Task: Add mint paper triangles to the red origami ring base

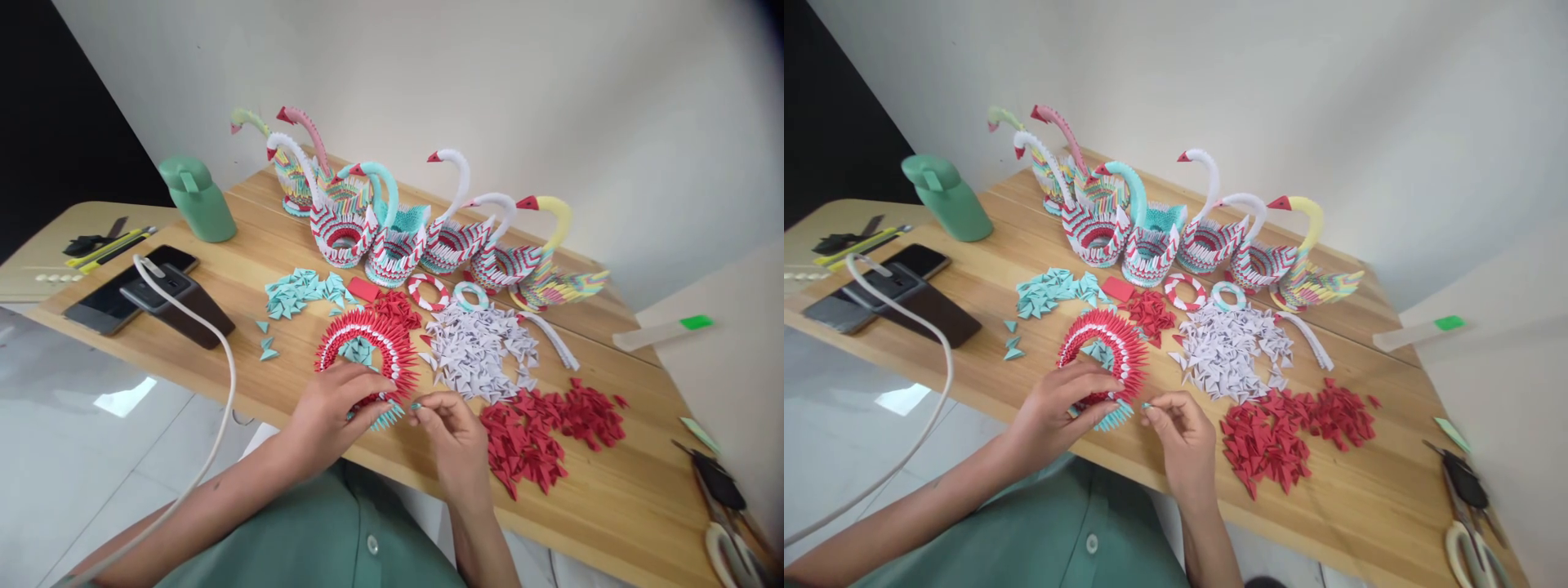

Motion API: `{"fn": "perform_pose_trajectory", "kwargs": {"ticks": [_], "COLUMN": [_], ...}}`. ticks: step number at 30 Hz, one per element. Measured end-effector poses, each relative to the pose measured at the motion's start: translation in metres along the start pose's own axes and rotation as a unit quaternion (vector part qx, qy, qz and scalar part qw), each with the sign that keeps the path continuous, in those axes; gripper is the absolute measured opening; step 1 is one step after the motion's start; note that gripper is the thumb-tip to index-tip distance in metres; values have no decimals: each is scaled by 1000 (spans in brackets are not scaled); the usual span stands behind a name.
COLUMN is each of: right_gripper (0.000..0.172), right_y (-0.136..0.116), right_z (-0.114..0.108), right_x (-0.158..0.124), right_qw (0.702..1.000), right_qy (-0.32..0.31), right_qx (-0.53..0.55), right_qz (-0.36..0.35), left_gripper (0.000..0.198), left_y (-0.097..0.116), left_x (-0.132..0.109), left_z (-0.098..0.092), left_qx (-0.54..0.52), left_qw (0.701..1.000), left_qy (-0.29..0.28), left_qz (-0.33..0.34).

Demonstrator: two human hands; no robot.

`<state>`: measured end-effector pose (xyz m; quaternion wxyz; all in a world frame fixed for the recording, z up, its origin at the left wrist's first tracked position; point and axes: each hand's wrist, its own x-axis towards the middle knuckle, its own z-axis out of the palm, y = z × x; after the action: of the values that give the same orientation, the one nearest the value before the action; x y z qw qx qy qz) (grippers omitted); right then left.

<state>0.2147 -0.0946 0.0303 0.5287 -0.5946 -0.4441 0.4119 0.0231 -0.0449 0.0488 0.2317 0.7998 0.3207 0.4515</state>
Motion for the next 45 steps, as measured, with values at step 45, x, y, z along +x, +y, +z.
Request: {"fn": "perform_pose_trajectory", "kwargs": {"ticks": [45], "right_gripper": [9], "right_y": [18], "right_z": [-6], "right_x": [5], "right_qw": [984], "right_qy": [-100], "right_qx": [144], "right_qz": [-18], "left_gripper": [10], "left_y": [5], "left_x": [-3], "left_z": [-1], "left_qx": [31], "left_qw": [998], "left_qy": [-37], "left_qz": [37]}}
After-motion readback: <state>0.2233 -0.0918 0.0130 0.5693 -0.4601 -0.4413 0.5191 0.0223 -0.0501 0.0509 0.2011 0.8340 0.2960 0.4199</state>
